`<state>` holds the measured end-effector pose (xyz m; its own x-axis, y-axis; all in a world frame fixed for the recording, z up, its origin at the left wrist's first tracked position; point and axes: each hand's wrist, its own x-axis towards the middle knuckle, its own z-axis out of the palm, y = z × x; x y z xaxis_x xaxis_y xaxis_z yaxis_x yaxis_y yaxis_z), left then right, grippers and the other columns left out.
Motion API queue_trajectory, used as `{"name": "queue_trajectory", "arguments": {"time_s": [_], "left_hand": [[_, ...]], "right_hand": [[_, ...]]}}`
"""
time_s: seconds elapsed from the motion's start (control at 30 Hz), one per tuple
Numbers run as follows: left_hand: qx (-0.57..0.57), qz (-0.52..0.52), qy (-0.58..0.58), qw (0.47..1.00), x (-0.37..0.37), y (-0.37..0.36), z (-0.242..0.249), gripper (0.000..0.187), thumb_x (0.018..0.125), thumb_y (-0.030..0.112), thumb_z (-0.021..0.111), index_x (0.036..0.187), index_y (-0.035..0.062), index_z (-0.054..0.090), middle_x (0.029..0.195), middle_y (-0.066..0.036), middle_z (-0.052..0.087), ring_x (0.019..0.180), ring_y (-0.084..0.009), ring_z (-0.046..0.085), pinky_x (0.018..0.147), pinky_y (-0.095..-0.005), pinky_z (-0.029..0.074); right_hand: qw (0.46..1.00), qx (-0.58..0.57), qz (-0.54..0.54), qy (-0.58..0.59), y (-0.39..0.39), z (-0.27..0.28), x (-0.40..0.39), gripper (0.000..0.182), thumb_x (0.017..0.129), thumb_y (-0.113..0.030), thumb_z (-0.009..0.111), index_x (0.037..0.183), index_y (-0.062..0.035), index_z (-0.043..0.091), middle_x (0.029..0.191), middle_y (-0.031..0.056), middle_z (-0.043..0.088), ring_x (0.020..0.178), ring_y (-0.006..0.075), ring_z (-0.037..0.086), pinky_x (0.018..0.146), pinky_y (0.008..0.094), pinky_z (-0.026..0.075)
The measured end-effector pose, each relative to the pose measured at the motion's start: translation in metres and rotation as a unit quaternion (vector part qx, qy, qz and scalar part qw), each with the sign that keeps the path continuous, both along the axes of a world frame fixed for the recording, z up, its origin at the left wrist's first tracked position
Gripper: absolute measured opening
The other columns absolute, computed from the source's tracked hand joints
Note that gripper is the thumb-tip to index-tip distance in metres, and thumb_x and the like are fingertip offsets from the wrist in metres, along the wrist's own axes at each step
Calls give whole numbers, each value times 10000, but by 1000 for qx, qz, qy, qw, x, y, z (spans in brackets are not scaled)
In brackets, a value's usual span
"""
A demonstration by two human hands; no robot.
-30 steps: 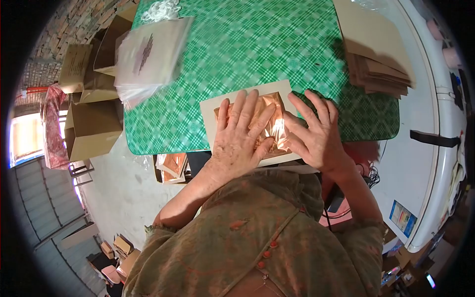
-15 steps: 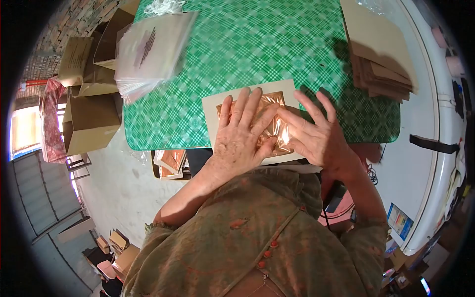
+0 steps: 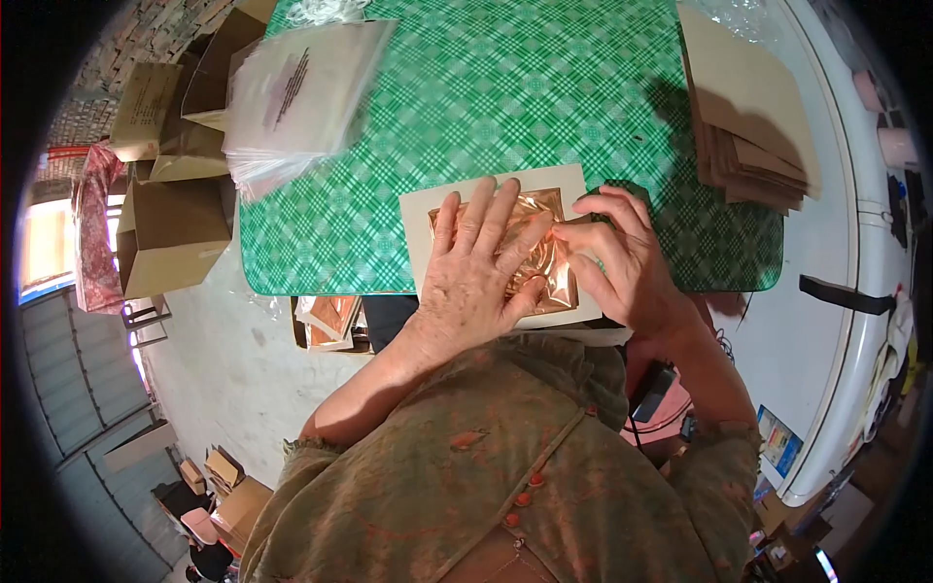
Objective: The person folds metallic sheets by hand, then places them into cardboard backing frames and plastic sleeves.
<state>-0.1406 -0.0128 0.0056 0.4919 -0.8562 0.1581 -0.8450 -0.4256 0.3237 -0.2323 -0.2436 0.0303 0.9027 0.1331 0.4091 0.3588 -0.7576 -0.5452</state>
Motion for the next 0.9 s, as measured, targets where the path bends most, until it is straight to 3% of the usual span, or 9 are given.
{"name": "queue_trajectory", "arguments": {"time_s": [0.2,0.3,0.6,0.9], "left_hand": [[6,3,7,1000,0,0,1,703,970,478,673,1592,173,555,1757,-233,317,1642,-452,249,1310,-648,181],[-1,4,11,1000,0,0,1,696,972,478,667,1586,170,561,1760,-229,315,1645,-449,245,1313,-645,179],[-3,3,16,1000,1,0,1,696,969,478,663,1593,188,559,1767,-212,308,1649,-433,244,1313,-652,178],[-11,4,20,1000,1,0,-3,688,967,475,670,1588,201,561,1761,-208,316,1646,-435,247,1311,-659,181]], "right_hand": [[997,-43,-53,-37,10,-13,23,253,929,-127,761,1168,-79,696,1046,80,655,1052,309,601,977,476,451],[994,-83,-74,-19,10,-21,33,198,921,-129,769,1098,-113,681,1007,41,640,1027,292,586,965,438,427],[988,-113,-100,37,7,-15,49,213,892,-220,814,946,-160,616,930,9,606,959,273,567,878,428,397],[985,-116,-115,47,-6,-23,57,253,873,-222,828,928,-154,591,906,0,620,923,275,582,817,437,403]]}}
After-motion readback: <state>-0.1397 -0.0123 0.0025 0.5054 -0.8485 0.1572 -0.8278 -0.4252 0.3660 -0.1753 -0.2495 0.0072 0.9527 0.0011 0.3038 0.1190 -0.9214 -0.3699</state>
